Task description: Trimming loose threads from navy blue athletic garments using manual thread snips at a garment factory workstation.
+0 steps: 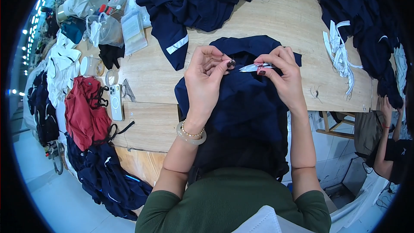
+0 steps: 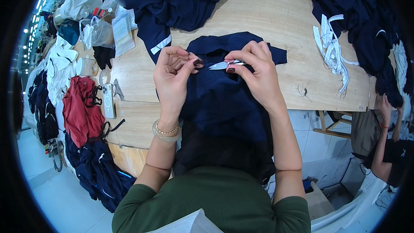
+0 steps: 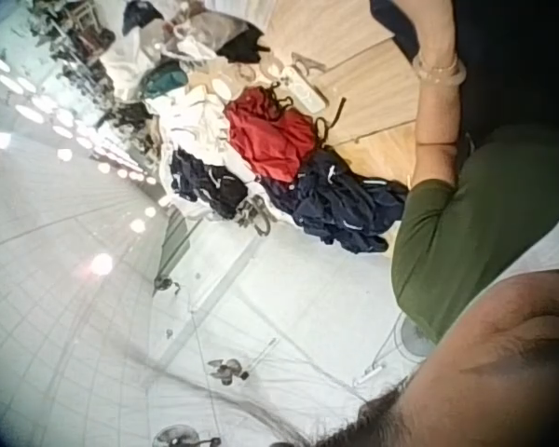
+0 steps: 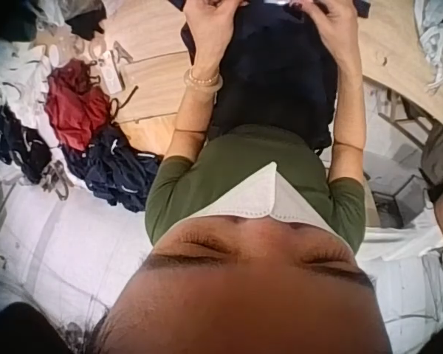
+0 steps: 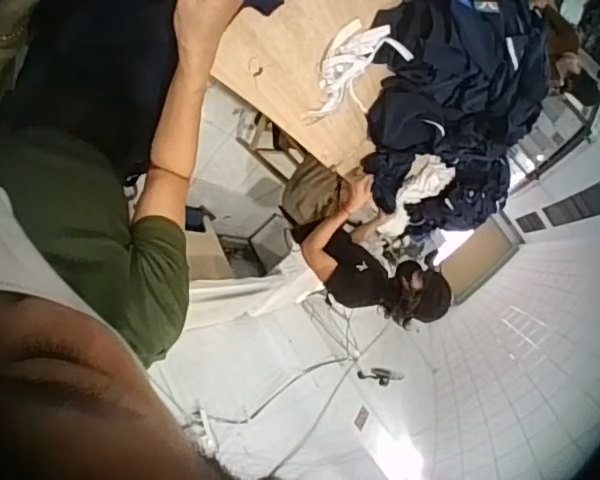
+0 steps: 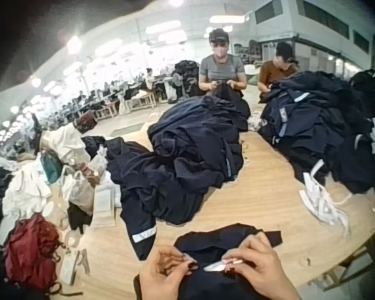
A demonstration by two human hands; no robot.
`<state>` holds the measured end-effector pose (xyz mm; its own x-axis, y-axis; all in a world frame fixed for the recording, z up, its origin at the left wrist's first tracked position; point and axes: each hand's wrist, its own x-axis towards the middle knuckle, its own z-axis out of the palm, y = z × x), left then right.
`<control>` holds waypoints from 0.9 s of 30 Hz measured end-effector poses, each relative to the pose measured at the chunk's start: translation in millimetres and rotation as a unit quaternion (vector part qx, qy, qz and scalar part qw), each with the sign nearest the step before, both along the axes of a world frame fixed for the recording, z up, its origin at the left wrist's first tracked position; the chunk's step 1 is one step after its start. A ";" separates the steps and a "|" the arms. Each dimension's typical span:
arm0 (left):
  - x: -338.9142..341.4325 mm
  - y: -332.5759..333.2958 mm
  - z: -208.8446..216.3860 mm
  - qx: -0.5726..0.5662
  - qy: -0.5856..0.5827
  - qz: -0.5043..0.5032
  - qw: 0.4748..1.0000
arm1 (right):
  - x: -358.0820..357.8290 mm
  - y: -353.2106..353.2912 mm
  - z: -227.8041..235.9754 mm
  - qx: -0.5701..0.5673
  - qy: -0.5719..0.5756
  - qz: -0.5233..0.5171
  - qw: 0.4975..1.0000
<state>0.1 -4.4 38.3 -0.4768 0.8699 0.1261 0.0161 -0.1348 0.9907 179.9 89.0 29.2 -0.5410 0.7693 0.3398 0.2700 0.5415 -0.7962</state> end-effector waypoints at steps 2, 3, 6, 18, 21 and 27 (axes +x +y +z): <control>0.1 0.5 -0.1 0.004 -0.018 -0.002 1.000 | -2.6 0.2 -1.2 0.005 0.007 0.018 1.000; -0.1 1.1 -0.7 0.004 -0.018 -0.002 1.000 | -3.4 0.1 -0.8 0.005 0.007 0.018 1.000; -1.1 1.4 -2.1 0.007 -0.016 -0.001 1.000 | -6.9 -0.5 -1.5 -0.006 0.006 0.021 1.000; -5.0 3.5 -5.4 0.023 -0.060 -0.016 0.998 | -10.5 0.3 -3.6 0.003 0.009 0.032 0.999; -5.5 3.4 -3.8 0.026 -0.056 -0.014 0.998 | -11.0 0.4 -4.4 -0.008 0.015 0.010 1.000; -5.9 3.5 -3.5 0.024 -0.056 -0.021 0.998 | -17.5 -2.5 -4.0 -0.001 0.017 0.015 1.000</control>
